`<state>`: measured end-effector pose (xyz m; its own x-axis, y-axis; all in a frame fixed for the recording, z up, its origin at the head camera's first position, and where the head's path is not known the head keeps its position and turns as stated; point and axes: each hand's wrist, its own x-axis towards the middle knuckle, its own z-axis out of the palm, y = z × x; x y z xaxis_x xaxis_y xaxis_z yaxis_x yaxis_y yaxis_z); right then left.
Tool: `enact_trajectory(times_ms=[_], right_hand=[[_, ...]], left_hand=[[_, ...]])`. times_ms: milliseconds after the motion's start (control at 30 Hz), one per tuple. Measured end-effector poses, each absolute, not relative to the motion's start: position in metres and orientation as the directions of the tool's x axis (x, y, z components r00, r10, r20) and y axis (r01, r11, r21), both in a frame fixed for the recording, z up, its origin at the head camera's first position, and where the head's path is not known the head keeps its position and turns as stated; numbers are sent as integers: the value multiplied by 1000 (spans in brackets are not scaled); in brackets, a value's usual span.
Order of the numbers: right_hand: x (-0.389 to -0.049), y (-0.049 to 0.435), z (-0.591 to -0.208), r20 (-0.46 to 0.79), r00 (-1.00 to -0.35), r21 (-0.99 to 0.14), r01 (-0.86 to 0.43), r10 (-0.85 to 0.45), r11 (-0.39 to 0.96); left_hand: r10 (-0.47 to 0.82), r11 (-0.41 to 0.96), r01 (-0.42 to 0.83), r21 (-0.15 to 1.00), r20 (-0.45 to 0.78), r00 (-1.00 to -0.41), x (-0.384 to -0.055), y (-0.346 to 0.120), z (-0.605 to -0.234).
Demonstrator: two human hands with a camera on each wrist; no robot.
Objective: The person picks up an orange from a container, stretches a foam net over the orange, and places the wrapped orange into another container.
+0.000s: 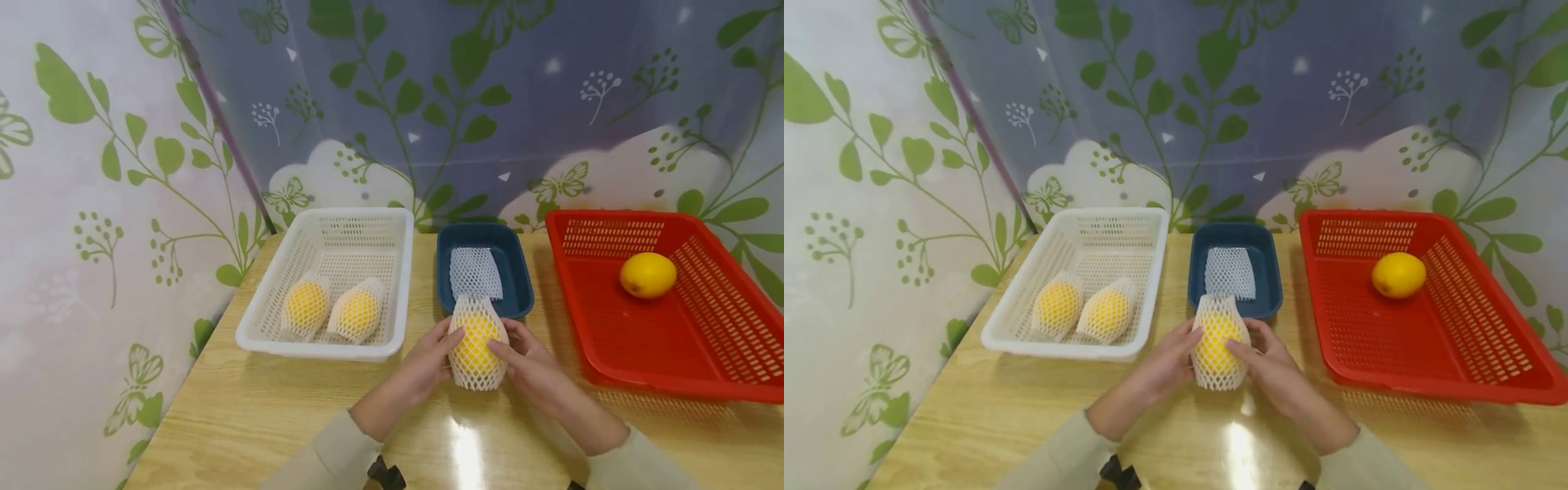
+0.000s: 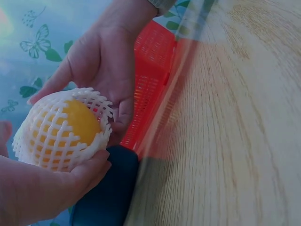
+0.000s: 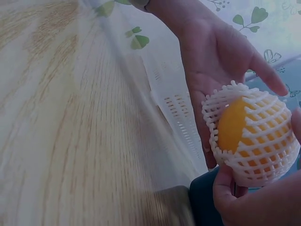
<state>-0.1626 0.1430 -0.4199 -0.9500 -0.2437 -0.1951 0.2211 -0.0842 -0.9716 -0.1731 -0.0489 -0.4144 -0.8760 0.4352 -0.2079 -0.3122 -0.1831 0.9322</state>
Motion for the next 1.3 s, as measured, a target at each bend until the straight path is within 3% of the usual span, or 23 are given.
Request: enact_trajectory(times_ms=[533,833,1000,1167,1300], right_hand=[[-157,142,-415,-159,-955,-960,208,-249,-185],[-160,134,-405,-32,-960,-955,112,-280,-275],[-168,122,-397,-36,-965,-952,112,-260,-286],[-178,102,-392,-46,-976,-972,93,-211,-217],[-186,87,-392,61,-975,-998,-56,-215,-31]], left_hand=[[439,-176,-268,947,-168,-883,-174,-47,-416],[412,-220,-236,946,-129,-902,-174,-59,-395],[440,-231,-199,952,-80,-894,-172,-74,-383],[448,-233,-171,957,-51,-892,-174,-98,-368],[436,-222,-106,969,1,-900,-182,-123,-351]])
